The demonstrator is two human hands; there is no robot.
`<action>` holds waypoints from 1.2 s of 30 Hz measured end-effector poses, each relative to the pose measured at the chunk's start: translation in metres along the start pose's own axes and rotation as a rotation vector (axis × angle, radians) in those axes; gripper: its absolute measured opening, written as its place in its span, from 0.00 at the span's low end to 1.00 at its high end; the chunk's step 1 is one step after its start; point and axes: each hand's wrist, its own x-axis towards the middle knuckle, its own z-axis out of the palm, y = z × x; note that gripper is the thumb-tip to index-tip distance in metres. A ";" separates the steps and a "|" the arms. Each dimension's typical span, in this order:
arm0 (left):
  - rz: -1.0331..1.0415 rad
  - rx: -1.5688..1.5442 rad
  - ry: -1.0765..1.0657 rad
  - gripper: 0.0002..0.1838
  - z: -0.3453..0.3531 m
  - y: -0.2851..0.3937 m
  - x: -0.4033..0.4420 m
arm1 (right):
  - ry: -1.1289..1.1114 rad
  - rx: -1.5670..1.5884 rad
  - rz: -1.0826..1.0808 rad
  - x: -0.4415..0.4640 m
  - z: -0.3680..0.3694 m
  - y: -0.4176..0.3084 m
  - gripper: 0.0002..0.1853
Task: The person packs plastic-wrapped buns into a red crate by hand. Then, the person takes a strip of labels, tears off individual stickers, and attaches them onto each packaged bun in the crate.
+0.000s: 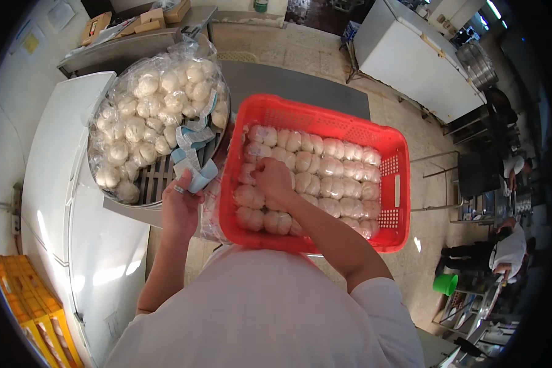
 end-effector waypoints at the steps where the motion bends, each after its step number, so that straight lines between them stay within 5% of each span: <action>1: -0.004 -0.001 -0.009 0.11 0.000 0.000 -0.001 | 0.017 -0.065 0.020 0.000 -0.002 -0.004 0.10; 5: 0.005 0.010 -0.007 0.12 -0.004 -0.003 0.000 | 0.173 -0.228 -0.264 -0.005 -0.005 -0.006 0.06; 8: 0.003 0.024 -0.002 0.12 -0.007 -0.005 0.000 | 0.050 -0.445 -0.595 -0.009 -0.003 0.014 0.05; 11: 0.018 0.083 -0.030 0.12 -0.004 -0.006 0.000 | 0.032 -0.566 -0.619 -0.004 -0.015 0.036 0.07; 14: 0.032 0.215 -0.080 0.12 -0.002 -0.008 -0.005 | 0.180 -0.121 -0.384 -0.021 -0.049 -0.003 0.08; 17: 0.024 0.334 -0.124 0.11 0.007 -0.012 -0.013 | 0.107 0.401 -0.493 -0.045 -0.083 -0.061 0.11; 20: 0.019 0.344 -0.242 0.10 0.008 -0.022 -0.016 | 0.164 0.340 -0.722 -0.068 -0.092 -0.097 0.14; 25: -0.127 -0.001 -0.284 0.12 0.027 -0.013 -0.025 | 0.006 0.311 -0.687 -0.071 -0.085 -0.087 0.13; 36: -0.198 0.012 -0.192 0.13 0.022 -0.018 -0.027 | -0.006 0.365 -0.600 -0.087 -0.081 -0.094 0.13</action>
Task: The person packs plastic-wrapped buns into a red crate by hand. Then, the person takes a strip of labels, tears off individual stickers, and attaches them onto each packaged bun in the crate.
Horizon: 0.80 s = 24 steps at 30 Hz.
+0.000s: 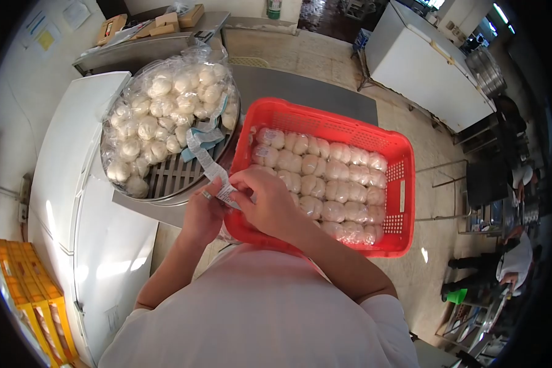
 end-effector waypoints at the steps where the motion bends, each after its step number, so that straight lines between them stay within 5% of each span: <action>1: -0.021 -0.046 -0.021 0.13 -0.002 0.000 0.001 | 0.018 -0.022 -0.056 0.000 0.003 0.004 0.13; 10: 0.003 0.192 0.020 0.11 -0.009 -0.001 0.002 | 0.050 -0.189 -0.189 -0.003 0.006 0.004 0.09; 14: -0.003 0.053 0.058 0.10 -0.001 0.004 0.005 | 0.068 -0.291 -0.375 0.001 0.000 -0.004 0.07; 17: 0.071 -0.105 0.097 0.11 -0.005 0.013 0.018 | 0.095 -0.070 -0.356 0.002 -0.011 -0.018 0.06; 20: 0.192 -0.123 0.115 0.13 -0.031 0.035 0.029 | 0.254 0.167 0.128 0.009 -0.031 -0.005 0.06; 24: 0.271 -0.090 0.117 0.13 -0.036 0.051 0.025 | 0.043 0.127 0.529 -0.001 -0.021 0.072 0.06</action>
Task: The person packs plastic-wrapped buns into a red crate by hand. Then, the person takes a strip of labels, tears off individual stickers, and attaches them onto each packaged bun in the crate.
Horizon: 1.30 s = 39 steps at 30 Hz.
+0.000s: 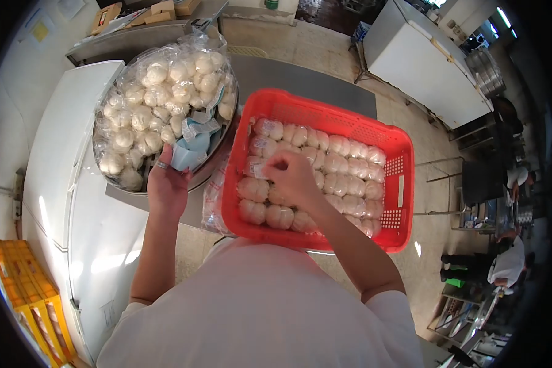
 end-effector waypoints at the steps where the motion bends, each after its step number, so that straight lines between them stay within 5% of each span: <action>1: -0.007 -0.006 -0.002 0.13 -0.002 -0.003 0.001 | -0.034 -0.056 0.060 0.004 0.009 0.019 0.07; 8: -0.109 -0.049 0.065 0.12 0.009 -0.022 -0.010 | -0.134 -0.359 0.132 0.013 0.046 0.074 0.13; 14: -0.107 -0.007 0.039 0.13 0.004 -0.030 -0.013 | -0.022 -0.737 -0.035 0.008 0.046 0.062 0.23; 17: -0.107 0.077 0.017 0.12 0.000 -0.036 -0.015 | -0.026 -0.921 -0.037 0.015 0.029 0.061 0.20; 23: -0.045 0.226 -0.033 0.08 0.016 -0.047 -0.025 | 0.096 -0.146 -0.221 -0.007 0.010 -0.020 0.16; 26: -0.101 0.257 -0.151 0.07 0.015 -0.051 -0.027 | 0.038 -0.095 -0.530 -0.020 0.018 -0.048 0.15; 32: -0.259 -0.048 -0.207 0.10 0.033 -0.040 -0.036 | -0.117 -0.085 -0.363 -0.027 0.024 -0.049 0.13; 39: -0.235 0.146 -0.121 0.11 0.033 -0.041 -0.042 | -0.017 -0.086 -0.567 -0.034 0.032 -0.061 0.12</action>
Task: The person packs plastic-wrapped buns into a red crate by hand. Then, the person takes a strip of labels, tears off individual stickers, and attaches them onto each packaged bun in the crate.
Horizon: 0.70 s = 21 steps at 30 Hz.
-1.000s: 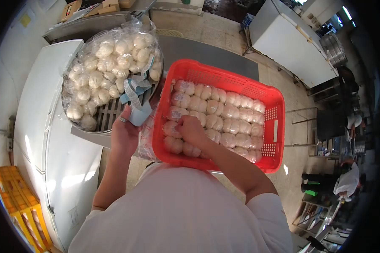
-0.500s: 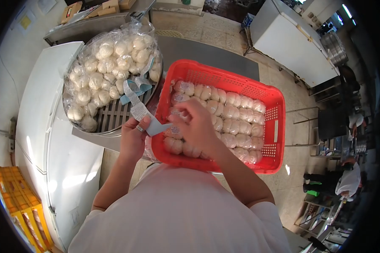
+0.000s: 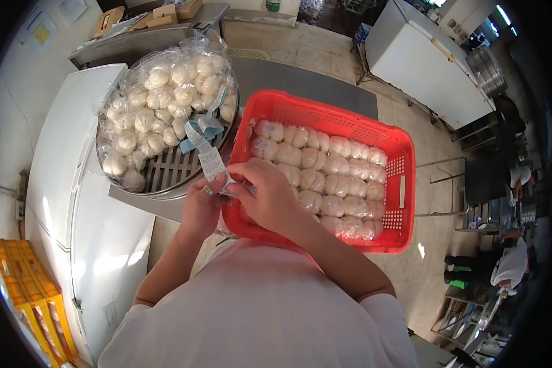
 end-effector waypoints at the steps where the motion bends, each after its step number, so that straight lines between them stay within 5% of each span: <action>1: 0.013 -0.011 -0.015 0.11 -0.004 -0.004 0.002 | 0.010 -0.057 -0.043 -0.001 0.001 0.003 0.11; 11: 0.045 0.106 -0.019 0.12 -0.010 -0.004 0.004 | 0.007 -0.307 -0.295 -0.006 -0.002 0.000 0.07; 14: 0.030 -0.018 0.094 0.12 0.002 0.007 0.005 | 0.076 -0.135 -0.323 -0.008 -0.005 -0.019 0.06; 17: 0.170 -0.023 0.204 0.13 -0.014 0.012 0.021 | 0.127 0.204 0.388 -0.012 -0.014 -0.015 0.04; 21: 0.224 -0.033 0.212 0.13 -0.021 0.018 0.021 | -0.187 0.111 0.728 -0.030 -0.009 0.067 0.07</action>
